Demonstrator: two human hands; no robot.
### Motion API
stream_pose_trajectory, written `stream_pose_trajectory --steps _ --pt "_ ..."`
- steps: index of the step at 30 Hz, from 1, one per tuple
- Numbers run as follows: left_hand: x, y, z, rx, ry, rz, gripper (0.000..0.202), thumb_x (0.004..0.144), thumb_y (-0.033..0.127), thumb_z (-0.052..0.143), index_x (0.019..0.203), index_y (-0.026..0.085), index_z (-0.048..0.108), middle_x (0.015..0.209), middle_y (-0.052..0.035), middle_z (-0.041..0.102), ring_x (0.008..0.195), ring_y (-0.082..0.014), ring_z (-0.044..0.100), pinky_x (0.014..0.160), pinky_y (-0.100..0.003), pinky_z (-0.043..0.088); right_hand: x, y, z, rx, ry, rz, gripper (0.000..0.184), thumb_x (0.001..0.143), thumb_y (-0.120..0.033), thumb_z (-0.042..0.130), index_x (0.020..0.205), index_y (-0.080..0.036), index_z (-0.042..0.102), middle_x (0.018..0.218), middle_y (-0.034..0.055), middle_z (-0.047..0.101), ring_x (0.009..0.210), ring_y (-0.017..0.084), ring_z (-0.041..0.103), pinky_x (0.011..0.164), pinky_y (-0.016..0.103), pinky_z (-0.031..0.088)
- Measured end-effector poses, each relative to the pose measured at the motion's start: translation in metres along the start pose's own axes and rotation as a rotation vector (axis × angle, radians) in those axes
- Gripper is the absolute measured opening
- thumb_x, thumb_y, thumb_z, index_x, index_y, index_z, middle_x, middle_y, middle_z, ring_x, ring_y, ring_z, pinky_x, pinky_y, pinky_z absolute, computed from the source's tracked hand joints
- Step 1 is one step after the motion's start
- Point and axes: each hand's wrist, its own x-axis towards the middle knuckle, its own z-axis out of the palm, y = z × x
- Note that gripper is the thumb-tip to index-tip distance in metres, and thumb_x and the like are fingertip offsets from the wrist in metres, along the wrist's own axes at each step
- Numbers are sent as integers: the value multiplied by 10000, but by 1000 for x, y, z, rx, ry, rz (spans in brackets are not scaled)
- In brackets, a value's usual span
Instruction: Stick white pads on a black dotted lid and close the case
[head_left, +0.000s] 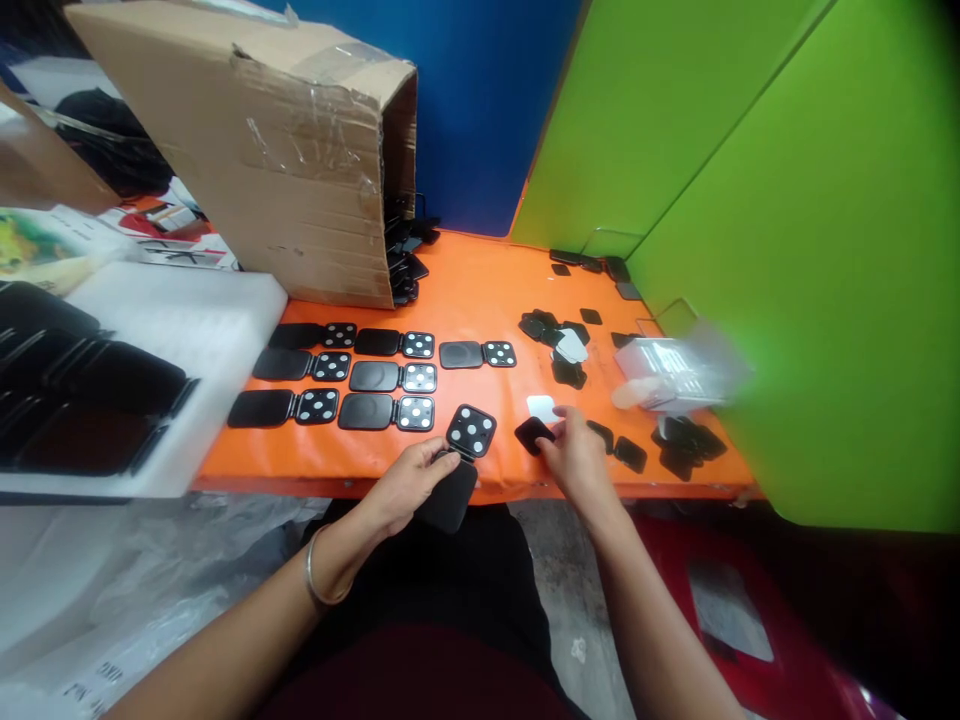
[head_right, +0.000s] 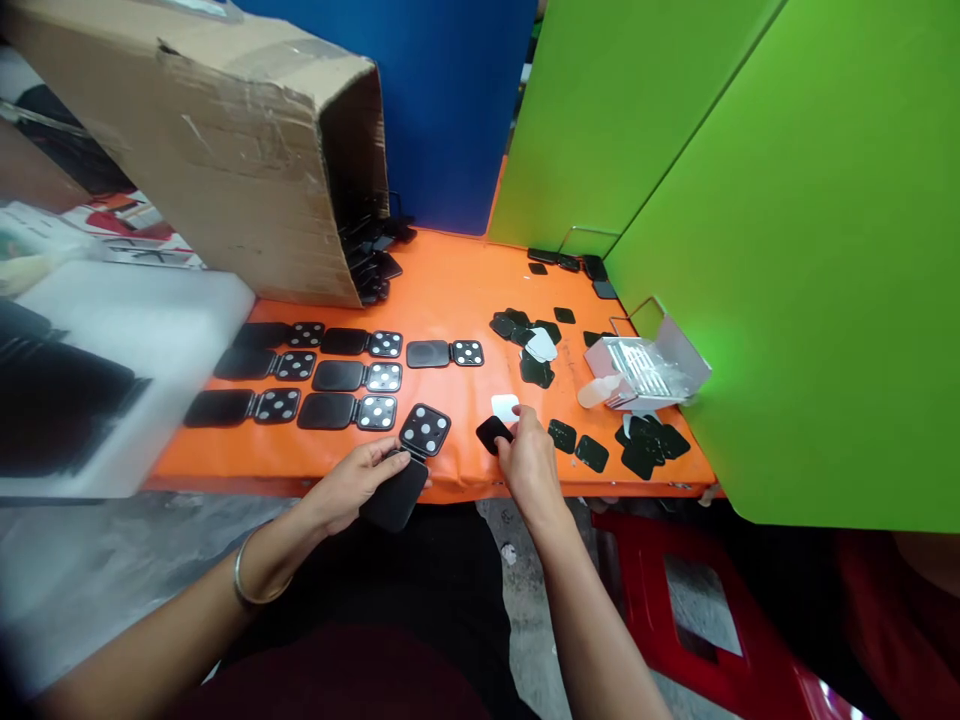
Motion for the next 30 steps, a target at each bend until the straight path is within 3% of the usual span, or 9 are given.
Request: stream_pose_trajectory --steps 4,7,14,18,22,25,30 --pt "-1 2 0 -139 -29 12 362 811 325 674 1114 153 576 1002 -83 683 852 -194 667 751 -293 527 -10 -2 -4 106 2 -72 167 750 -239 572 870 -172 665 820 85 695 771 224 641 740 327 469" --pt "0 0 -2 -144 -45 17 378 803 289 691 1144 166 582 1038 -79 681 881 -186 669 778 -283 529 -14 -2 -4 157 -6 -82 170 765 -285 566 828 -186 690 826 85 716 772 232 654 736 333 469" --pt "-3 3 -9 -182 -128 3 364 832 405 674 1062 126 634 1022 -120 697 967 -221 666 854 -310 515 -14 3 -10 150 -18 -53 199 783 -370 582 776 -205 692 780 74 712 769 248 642 723 350 454" --pt "-5 7 -8 -87 -93 13 339 820 424 674 987 130 649 973 -101 706 908 -212 675 808 -302 517 -16 -8 -24 499 49 9 233 754 -432 652 719 -201 654 847 79 696 852 246 630 779 360 460" --pt "-6 7 -4 -5 -100 6 300 834 399 650 967 130 647 944 -93 715 869 -191 673 796 -282 500 -22 -35 -30 938 -228 101 241 642 -404 775 650 -192 660 948 71 692 860 215 622 798 345 477" --pt "-7 8 -1 43 -133 10 285 848 379 629 985 130 647 960 -92 713 876 -194 670 808 -289 488 -28 -51 -25 1064 -448 185 250 603 -374 818 616 -179 661 925 52 691 731 148 599 718 297 481" --pt "-11 13 4 55 -140 -37 268 837 355 616 957 117 642 893 -86 709 815 -196 668 753 -290 483 -33 -55 -13 1091 -531 266 272 580 -368 835 600 -168 652 848 37 694 675 126 591 637 262 469"
